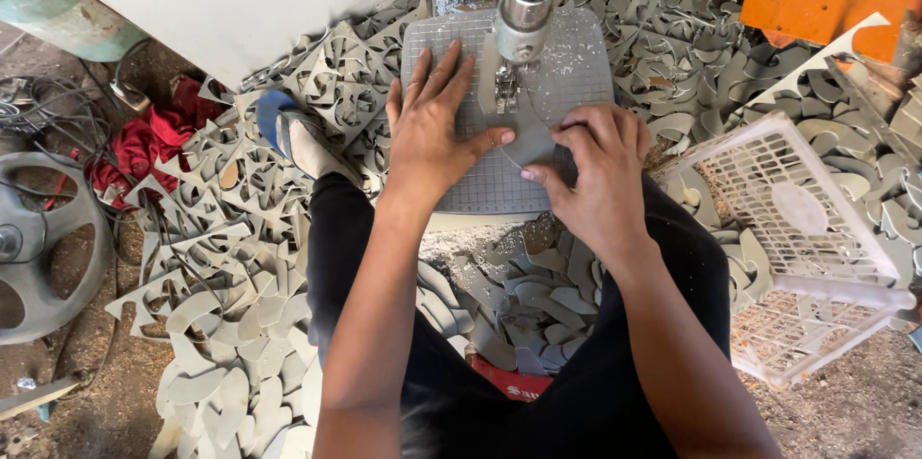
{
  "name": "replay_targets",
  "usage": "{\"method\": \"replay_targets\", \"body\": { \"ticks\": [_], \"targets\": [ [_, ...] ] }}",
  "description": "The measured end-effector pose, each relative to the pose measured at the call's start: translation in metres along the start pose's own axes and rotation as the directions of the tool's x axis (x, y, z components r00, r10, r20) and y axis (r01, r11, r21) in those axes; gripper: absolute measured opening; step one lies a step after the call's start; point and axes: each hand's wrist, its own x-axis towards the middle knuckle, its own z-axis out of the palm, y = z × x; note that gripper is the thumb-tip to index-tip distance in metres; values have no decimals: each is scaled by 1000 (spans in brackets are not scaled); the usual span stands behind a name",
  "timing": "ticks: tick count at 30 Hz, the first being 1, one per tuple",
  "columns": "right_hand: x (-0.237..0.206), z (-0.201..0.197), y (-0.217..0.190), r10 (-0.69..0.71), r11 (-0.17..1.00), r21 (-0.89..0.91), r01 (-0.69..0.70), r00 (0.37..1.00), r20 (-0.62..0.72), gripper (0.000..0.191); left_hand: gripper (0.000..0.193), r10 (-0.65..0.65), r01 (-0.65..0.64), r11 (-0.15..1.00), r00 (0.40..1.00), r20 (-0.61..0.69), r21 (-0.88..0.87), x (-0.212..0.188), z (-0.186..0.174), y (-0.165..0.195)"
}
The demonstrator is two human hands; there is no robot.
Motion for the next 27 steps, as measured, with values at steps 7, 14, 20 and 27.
{"method": "replay_targets", "body": {
  "ticks": [7,14,20,27],
  "targets": [
    [-1,6,-6,37,999,-16,-37,999,-21,47,104,10,-11,1000,999,-50,-26,-1,4,-4],
    [-1,11,-11,77,996,-37,-79,996,-47,49,92,34,-36,999,995,-96,-14,-5,4,-1],
    [1,13,-13,75,995,-57,-79,996,-57,50,58,138,-131,990,976,-170,50,-42,7,18],
    [8,10,-9,109,993,-46,-108,994,17,60,54,176,-155,980,969,-176,127,-48,8,20]
  ]
}}
